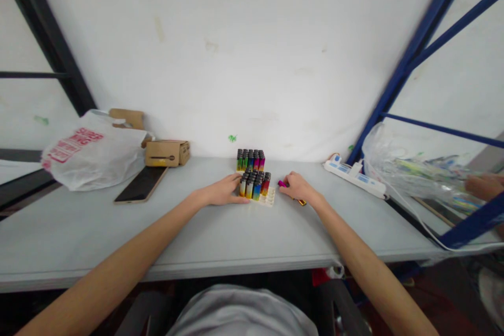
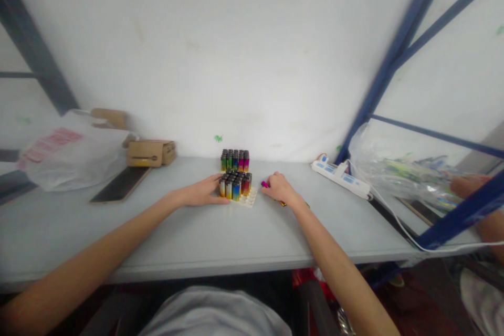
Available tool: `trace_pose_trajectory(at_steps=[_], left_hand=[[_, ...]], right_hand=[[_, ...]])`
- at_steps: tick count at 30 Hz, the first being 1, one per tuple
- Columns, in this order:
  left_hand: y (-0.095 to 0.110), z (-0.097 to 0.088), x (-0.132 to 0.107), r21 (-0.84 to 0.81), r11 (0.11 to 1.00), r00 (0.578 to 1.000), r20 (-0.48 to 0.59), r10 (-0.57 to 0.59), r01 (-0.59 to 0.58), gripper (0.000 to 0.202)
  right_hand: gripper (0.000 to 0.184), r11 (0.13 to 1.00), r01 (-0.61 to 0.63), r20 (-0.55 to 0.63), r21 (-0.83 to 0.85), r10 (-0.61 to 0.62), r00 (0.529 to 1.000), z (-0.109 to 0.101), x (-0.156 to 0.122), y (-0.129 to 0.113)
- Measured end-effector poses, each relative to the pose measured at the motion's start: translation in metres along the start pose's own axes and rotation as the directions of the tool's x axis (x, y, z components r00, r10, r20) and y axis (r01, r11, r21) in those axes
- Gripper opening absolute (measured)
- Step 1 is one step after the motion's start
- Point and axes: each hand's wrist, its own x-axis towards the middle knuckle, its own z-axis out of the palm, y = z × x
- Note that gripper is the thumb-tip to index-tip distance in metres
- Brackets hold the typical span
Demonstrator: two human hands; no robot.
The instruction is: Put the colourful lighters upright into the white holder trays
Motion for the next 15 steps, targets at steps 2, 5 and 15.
trace_pose_trajectory(at_steps=[2, 5, 15], left_hand=[[0.002, -0.001, 0.000, 0.000, 1.000, 1.000, 0.001, -0.003, 0.003, 0.089], [0.006, -0.004, 0.000, -0.010, 1.000, 1.000, 0.007, -0.017, 0.017, 0.087], [0.013, -0.007, -0.001, -0.034, 0.999, 1.000, -0.005, 0.000, 0.000, 0.086]], right_hand=[[0.025, 0.997, -0.029, 0.001, 0.067, 0.029, 1.000, -0.002, 0.000, -0.002], [0.010, 0.947, 0.019, -0.093, 0.321, 0.011, 0.996, -0.007, -0.002, -0.004], [0.046, 0.523, 0.122, -0.143, 0.844, 0.000, 0.990, -0.005, -0.002, -0.023]])
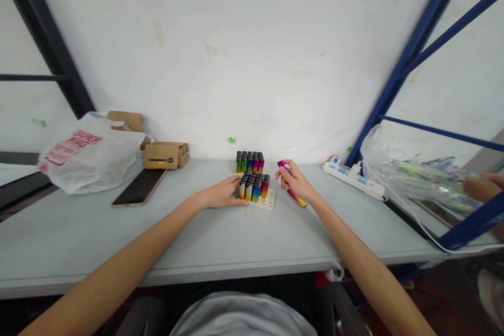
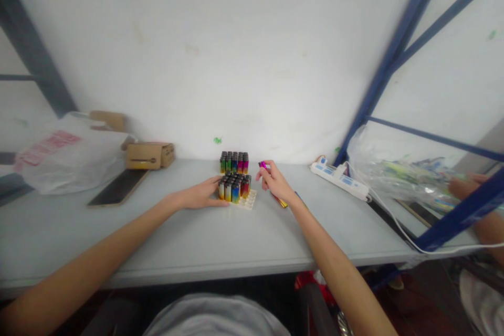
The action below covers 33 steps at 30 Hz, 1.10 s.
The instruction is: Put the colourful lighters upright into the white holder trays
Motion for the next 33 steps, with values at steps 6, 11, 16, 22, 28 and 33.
trace_pose_trajectory(at_steps=[6, 11, 16, 22, 28, 33], left_hand=[[-0.007, 0.004, 0.000, -0.002, 1.000, 1.000, -0.012, 0.010, -0.010, 0.088], [-0.009, 0.005, 0.002, -0.004, 1.000, 1.000, 0.018, -0.023, 0.023, 0.085], [-0.008, 0.005, 0.003, -0.019, 1.000, 1.000, 0.008, -0.003, 0.003, 0.080], [-0.008, 0.004, 0.003, -0.001, 1.000, 1.000, 0.007, 0.002, -0.002, 0.081], [-0.006, 0.003, 0.002, -0.010, 1.000, 1.000, 0.018, -0.016, 0.016, 0.078], [-0.008, 0.005, 0.003, 0.002, 1.000, 1.000, 0.018, -0.016, 0.016, 0.085]], right_hand=[[0.053, 0.981, -0.021, -0.101, -0.192, 0.002, 0.995, 0.011, -0.002, -0.004], [0.058, 0.940, 0.019, -0.113, -0.342, -0.061, 0.992, 0.014, -0.004, -0.006], [0.049, 0.922, 0.001, -0.094, -0.387, -0.041, 0.995, 0.014, -0.002, -0.002], [0.043, 0.903, 0.018, -0.070, -0.430, -0.053, 0.996, 0.012, 0.001, 0.004], [0.044, 0.889, 0.105, -0.015, -0.445, -0.125, 0.992, 0.012, -0.004, -0.009], [0.042, 0.896, 0.156, 0.053, -0.416, -0.147, 0.988, 0.005, -0.009, -0.020]])
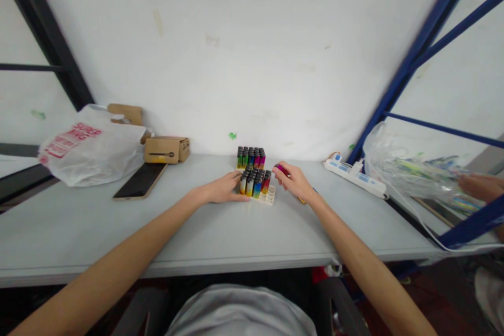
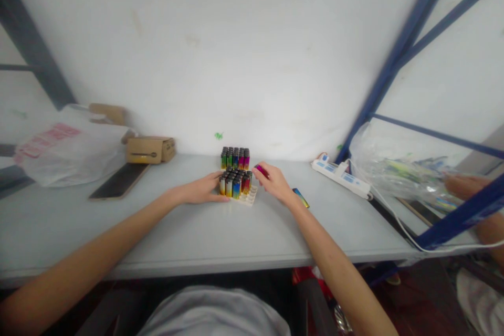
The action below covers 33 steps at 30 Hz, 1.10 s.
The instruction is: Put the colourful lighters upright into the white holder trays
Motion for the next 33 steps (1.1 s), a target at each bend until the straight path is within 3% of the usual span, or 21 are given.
trace_pose_trajectory(at_steps=[4, 6, 13, 18, 25, 29, 33], left_hand=[[-0.002, 0.001, 0.000, -0.005, 1.000, 1.000, -0.015, -0.007, 0.007, 0.090], [-0.003, 0.002, 0.000, -0.005, 1.000, 1.000, -0.015, -0.006, 0.006, 0.090], [-0.007, 0.006, 0.001, 0.010, 1.000, 0.999, -0.024, 0.021, -0.021, 0.080], [-0.012, 0.008, 0.001, 0.013, 1.000, 0.999, -0.042, 0.025, -0.024, 0.081], [-0.007, 0.004, 0.000, 0.025, 1.000, 1.000, -0.003, 0.014, -0.014, 0.079], [-0.001, 0.000, -0.001, 0.016, 1.000, 1.000, 0.010, 0.002, -0.002, 0.081], [-0.001, 0.000, 0.000, -0.001, 1.000, 0.999, -0.002, 0.032, -0.032, 0.082]], right_hand=[[0.050, 0.984, 0.105, -0.015, -0.146, -0.108, 0.994, -0.009, 0.000, -0.003], [0.055, 0.980, 0.099, 0.030, -0.172, -0.095, 0.995, -0.013, -0.002, -0.005], [0.053, 0.998, -0.048, 0.192, 0.040, 0.039, 0.981, -0.010, -0.007, -0.005], [0.052, 0.999, 0.038, 0.245, -0.037, -0.028, 0.969, -0.002, -0.006, 0.002], [0.055, 0.957, 0.129, 0.234, -0.258, -0.068, 0.970, 0.008, -0.002, 0.000], [0.056, 0.958, 0.133, 0.272, -0.255, -0.061, 0.961, 0.009, -0.001, -0.003], [0.067, 0.965, 0.031, 0.106, -0.261, -0.003, 0.994, -0.012, 0.002, 0.007]])
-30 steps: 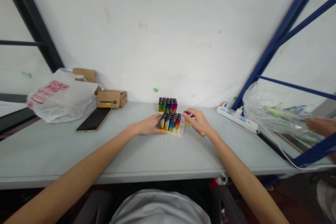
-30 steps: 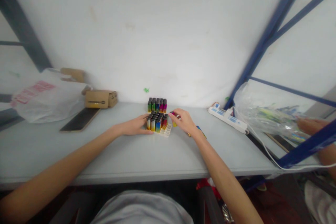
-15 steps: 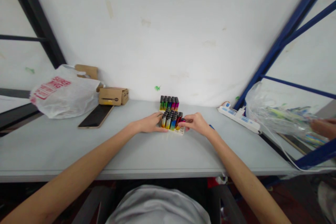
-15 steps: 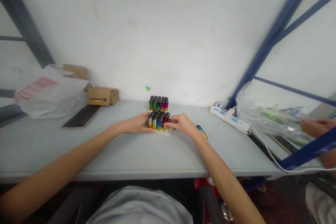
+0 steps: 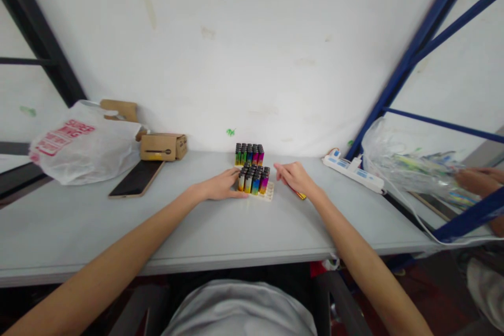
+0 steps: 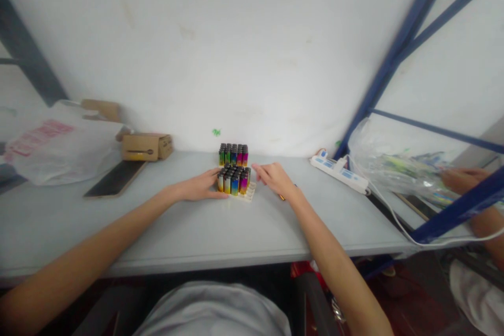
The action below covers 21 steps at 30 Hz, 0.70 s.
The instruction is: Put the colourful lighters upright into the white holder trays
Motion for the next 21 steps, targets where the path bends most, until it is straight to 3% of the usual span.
trace_pose_trajectory(at_steps=[3, 6, 8, 14, 18, 21], left_hand=[[-0.003, 0.001, 0.001, 0.006, 1.000, 1.000, 0.010, -0.019, 0.019, 0.077], [-0.005, 0.002, 0.001, 0.022, 0.999, 0.999, 0.018, -0.035, 0.034, 0.077], [-0.005, 0.003, 0.001, 0.026, 0.999, 1.000, 0.012, -0.022, 0.022, 0.078], [0.003, -0.002, 0.000, 0.010, 0.999, 0.999, 0.030, -0.033, 0.033, 0.073], [0.008, -0.005, 0.000, 0.014, 0.999, 0.998, 0.042, -0.042, 0.042, 0.073], [0.008, -0.005, -0.001, 0.011, 0.999, 0.999, 0.040, -0.034, 0.034, 0.072]], right_hand=[[0.054, 0.985, -0.064, -0.036, -0.158, 0.059, 0.998, -0.016, -0.003, 0.022], [0.033, 0.961, -0.090, 0.112, -0.261, 0.123, 0.986, -0.025, -0.009, 0.042], [0.031, 0.956, -0.132, 0.187, -0.264, 0.185, 0.965, -0.028, -0.013, 0.049], [0.034, 0.957, -0.157, 0.245, -0.246, 0.218, 0.945, -0.035, -0.018, 0.048], [0.027, 0.949, -0.176, 0.337, -0.261, 0.260, 0.905, -0.032, -0.017, 0.043], [0.024, 0.962, -0.113, 0.335, -0.249, 0.196, 0.922, -0.027, -0.015, 0.038]])
